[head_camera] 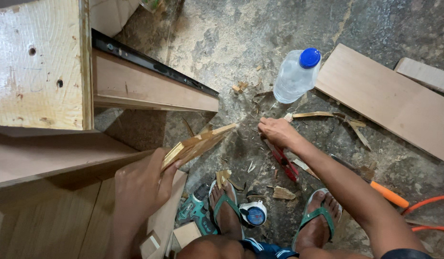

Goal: The person uses a chisel to carve and shape a small wooden piece, repeatedly removing shavings. They occasionally pour water from a plastic bottle onto the wood and continue carving.

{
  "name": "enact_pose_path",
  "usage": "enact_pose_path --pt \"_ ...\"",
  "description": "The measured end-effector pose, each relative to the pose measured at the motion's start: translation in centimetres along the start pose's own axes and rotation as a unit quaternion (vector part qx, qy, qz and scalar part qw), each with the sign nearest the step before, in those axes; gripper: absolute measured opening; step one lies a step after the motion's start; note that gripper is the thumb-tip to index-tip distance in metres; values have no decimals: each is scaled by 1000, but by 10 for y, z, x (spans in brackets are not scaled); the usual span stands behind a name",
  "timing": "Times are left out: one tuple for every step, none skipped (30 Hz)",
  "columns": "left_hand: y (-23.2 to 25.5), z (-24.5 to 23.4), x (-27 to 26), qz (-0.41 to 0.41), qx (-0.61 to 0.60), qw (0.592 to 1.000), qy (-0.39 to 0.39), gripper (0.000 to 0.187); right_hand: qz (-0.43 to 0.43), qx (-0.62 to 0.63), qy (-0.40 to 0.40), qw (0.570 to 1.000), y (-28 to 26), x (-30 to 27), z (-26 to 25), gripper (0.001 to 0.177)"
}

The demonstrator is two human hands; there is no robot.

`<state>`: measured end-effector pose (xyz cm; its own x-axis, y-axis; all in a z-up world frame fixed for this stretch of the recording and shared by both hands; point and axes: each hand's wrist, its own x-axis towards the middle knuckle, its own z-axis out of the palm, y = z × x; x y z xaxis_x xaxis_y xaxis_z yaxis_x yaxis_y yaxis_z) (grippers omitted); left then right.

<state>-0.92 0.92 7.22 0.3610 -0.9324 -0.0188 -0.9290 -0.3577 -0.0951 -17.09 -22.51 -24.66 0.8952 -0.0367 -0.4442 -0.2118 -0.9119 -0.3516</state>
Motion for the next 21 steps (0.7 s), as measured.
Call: enact_pose_path --pt "-1 1 -2 -1 0 1000 0 20 -1 -1 -1 1000 -3 -1 3 14" --pt "-1 3 -4 -2 15 1000 -2 22 24 15 12 1000 -6 -3 7 14" --pt "-2 4 -6 -3 30 1000 -3 24 49 30 25 998 -9 -4 9 16" --pt "-4 6 -9 -5 30 1000 -2 24 48 29 25 998 -8 -3 14 16" --pt "-6 9 -12 -5 33 999 1 21 45 16 39 998 -8 -1 18 18" --pt "-9 11 -15 -5 37 999 5 19 41 4 53 998 -7 0 21 20" --pt "-13 15 -20 -7 37 999 6 19 39 2 53 998 -9 -2 22 20" --pt "-18 18 -25 -2 71 997 17 23 34 -2 74 997 -10 -3 22 16" --pt "-24 22 -31 2 106 994 29 27 28 -7 96 995 -12 -3 22 15" --pt "-29 16 -31 -2 107 994 30 27 25 -9 97 995 -9 -3 25 15" --pt "-34 10 -34 4 71 997 35 23 10 4 125 992 -8 -2 28 9" --pt "-39 3 -37 11 34 999 40 20 -5 17 154 988 -8 0 32 7" --pt "-47 1 -46 1 39 998 39 20 -16 15 154 988 -5 -1 34 7" --pt "-55 -2 -55 25 -6 999 20 17 2 33 137 990 -4 -1 37 3" --pt "-64 -5 -65 43 -50 998 2 15 16 47 120 992 -1 3 36 5" --pt "-64 -14 -67 29 -44 999 3 15 0 43 120 992 0 0 36 5" --pt "-63 -24 -70 58 -72 996 5 17 19 23 119 992 2 0 34 6" --pt "-63 -34 -72 87 -99 991 7 19 39 4 119 992 4 1 32 13" --pt "-67 -32 -81 70 -94 993 11 19 21 -4 119 993 -6 -1 15 13" --pt "-72 -30 -88 89 -138 986 24 14 29 -1 103 994 -15 -3 -2 17" --pt "-76 -26 -94 114 -183 976 39 11 41 2 86 995 -23 -8 -18 23"
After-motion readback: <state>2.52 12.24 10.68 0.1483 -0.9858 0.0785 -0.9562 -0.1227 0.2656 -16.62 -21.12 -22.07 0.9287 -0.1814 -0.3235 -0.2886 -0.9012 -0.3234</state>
